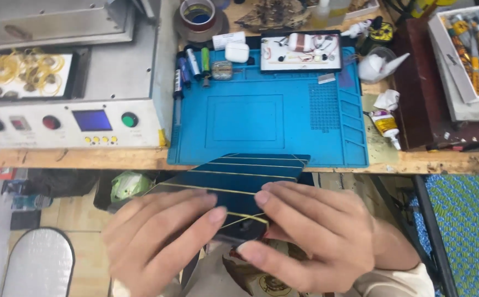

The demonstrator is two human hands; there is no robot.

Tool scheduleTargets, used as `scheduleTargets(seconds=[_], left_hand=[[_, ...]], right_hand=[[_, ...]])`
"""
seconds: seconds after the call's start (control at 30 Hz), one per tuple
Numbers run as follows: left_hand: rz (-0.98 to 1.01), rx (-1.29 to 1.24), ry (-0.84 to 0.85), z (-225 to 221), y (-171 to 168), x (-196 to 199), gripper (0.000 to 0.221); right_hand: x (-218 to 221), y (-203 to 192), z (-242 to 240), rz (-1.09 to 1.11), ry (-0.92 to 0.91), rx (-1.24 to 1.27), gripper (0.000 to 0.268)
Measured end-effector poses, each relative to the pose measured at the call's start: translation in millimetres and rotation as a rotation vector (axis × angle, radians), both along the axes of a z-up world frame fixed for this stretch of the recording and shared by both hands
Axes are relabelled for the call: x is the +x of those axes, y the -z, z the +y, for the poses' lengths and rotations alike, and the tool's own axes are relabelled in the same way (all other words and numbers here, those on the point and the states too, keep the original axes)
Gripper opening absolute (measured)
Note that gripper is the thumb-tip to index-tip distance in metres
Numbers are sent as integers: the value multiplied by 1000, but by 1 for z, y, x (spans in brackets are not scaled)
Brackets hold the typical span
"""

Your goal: Removing rubber bands from a tablet and using a rotary tool to smooth or cut the edge.

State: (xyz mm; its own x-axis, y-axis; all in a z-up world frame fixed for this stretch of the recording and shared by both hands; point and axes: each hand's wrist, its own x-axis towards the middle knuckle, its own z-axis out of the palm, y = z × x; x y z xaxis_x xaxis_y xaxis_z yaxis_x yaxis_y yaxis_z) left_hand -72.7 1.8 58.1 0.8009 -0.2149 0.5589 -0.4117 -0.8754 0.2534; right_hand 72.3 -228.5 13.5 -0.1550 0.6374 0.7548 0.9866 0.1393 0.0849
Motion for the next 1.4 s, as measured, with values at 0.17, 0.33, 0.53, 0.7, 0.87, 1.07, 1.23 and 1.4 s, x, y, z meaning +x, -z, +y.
scheduleTargets(seconds=[0.17,0.33,0.53,0.7,0.87,1.07,1.23,1.4], left_hand=[[-347,79,-16,6,12,1,23],[-322,61,-218,-10,-7,-66,20],[-114,28,-503,-33,12,-150,23],[61,60,-512,-16,75,-178,33],[183,-37,-547,8,165,-181,35],[205,-190,-566,20,210,-154,28],[288,-255,-538,24,242,-137,25],[323,-318,-537,29,245,-138,23]], right_hand=[[-17,8,-5,202,82,-96,36],[-32,-13,4,112,-122,-165,38],[-92,22,52,172,-291,127,20],[-112,86,59,267,-264,123,25],[-109,159,62,415,-205,-137,52],[-96,209,74,478,-147,-244,73],[-90,240,74,526,-151,-196,54],[-97,256,81,602,-166,-152,37]])
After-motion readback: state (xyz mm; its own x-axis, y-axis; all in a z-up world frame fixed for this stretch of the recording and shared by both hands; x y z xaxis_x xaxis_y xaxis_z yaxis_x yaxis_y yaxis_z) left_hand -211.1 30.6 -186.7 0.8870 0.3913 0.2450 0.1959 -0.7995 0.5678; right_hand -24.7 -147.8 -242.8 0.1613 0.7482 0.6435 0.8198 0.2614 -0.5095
